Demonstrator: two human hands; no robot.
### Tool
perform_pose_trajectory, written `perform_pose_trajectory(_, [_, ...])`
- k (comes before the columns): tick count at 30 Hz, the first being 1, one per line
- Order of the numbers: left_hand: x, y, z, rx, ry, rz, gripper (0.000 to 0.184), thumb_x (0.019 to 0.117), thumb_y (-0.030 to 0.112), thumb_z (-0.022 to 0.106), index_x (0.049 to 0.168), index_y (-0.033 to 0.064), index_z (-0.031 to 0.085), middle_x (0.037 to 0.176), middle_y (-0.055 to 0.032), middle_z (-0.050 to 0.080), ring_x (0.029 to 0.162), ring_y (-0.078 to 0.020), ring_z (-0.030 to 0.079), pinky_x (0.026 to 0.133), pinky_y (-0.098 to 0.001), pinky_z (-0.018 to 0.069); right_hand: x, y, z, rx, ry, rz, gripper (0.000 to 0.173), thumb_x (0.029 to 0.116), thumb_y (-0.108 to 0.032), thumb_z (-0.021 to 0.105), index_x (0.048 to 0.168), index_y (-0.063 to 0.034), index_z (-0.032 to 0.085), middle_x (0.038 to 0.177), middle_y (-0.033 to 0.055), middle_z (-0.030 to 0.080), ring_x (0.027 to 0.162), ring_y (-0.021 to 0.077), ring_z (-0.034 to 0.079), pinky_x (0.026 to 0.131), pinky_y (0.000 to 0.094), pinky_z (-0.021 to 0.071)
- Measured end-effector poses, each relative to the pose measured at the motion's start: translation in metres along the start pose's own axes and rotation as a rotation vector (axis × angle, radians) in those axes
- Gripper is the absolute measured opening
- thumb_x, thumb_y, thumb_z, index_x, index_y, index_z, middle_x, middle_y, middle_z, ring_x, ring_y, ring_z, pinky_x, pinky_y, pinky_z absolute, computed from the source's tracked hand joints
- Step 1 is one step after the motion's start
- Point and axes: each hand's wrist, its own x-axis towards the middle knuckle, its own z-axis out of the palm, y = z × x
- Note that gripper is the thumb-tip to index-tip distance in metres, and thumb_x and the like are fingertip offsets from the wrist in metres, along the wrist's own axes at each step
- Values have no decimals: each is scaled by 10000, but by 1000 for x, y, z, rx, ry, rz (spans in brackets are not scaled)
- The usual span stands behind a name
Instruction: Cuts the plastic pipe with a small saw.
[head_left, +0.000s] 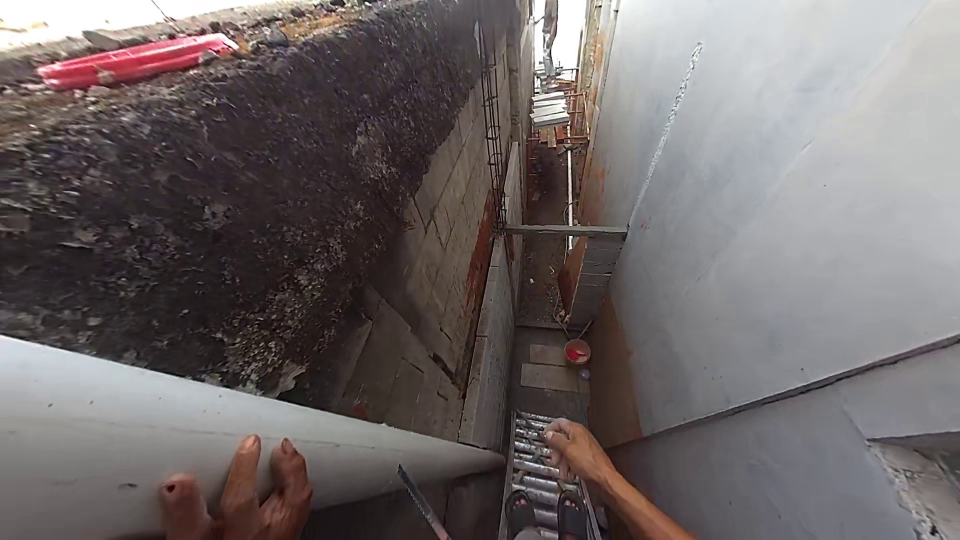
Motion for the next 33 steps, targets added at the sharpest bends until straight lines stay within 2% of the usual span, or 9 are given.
perform_pose_trajectory(9, [12,9,-6,-6,-7,11,463,998,376,592,1435,242,515,1714,44,144,1585,-250,-58,1249,-537,-19,-21,26,23,-49,-155,57,290,1092,-238,485,1238,-24,615,740,63,681,518,140,617,513,296,535])
perform_pose_trajectory(13, [9,19,-13,-16,-53,-50,406,993,342,589,1377,212,597,1694,-50,230,1578,-356,-21,1246,-572,-28,-35,16,45,-106,-253,58,287,1100,-225,470,1252,-19,599,732,52,675,506,123,611,508,281,536])
perform_pose_trajectory(16, [1,37,-35,-163,-141,-183,357,990,247,578,1314,117,647,1650,-148,313,1569,-391,94,1272,-555,89,-33,8,61,-131,-284,42,284,1101,-228,463,1241,-21,600,723,42,666,504,115,607,509,275,536])
perform_pose_trajectory(19, [-44,69,-64,-348,-224,-462,371,1029,259,529,1311,29,601,1608,-186,361,1528,-312,283,1238,-470,297,-30,-5,83,-187,-309,-9,309,1103,-260,454,1249,-41,617,779,37,683,592,114,640,600,293,555])
perform_pose_trajectory(22, [-121,106,-84,-523,-491,-1047,495,967,119,529,1371,-161,473,1529,-298,413,1410,-319,451,1152,-410,404,-24,-20,113,-214,-357,-68,367,1109,-284,417,1309,-46,612,981,95,712,816,172,695,788,366,572])
perform_pose_trajectory(24, [-162,121,-83,-636,-667,-1506,513,991,47,513,1453,-133,382,1480,-305,452,1316,-325,524,1085,-414,456,-18,-24,136,-224,-417,-94,402,1113,-290,395,1362,-35,582,1143,151,698,1004,230,698,934,412,549])
perform_pose_trajectory(27, [-189,127,-58,-821,-737,-2021,392,1083,119,410,1437,-51,414,1256,-206,582,1009,-234,623,878,-373,535,-5,-27,168,-254,-476,-146,441,1110,-306,384,1408,-30,556,1285,205,649,1187,301,633,1063,478,462])
perform_pose_trajectory(30, [-196,115,-33,-1040,-755,-2140,399,1126,261,296,1353,5,500,1076,-143,709,858,-182,698,734,-319,567,1,-35,193,-259,-476,-136,399,1112,-271,374,1327,-7,582,1187,193,668,1112,283,646,1018,462,478])
perform_pose_trajectory(33, [-197,103,-19,-1217,-753,-2066,420,1125,221,219,1367,23,499,998,-127,725,806,-173,724,712,-291,595,1,-42,205,-214,-417,-36,348,1129,-229,346,1232,12,576,938,125,674,775,173,673,774,340,563])
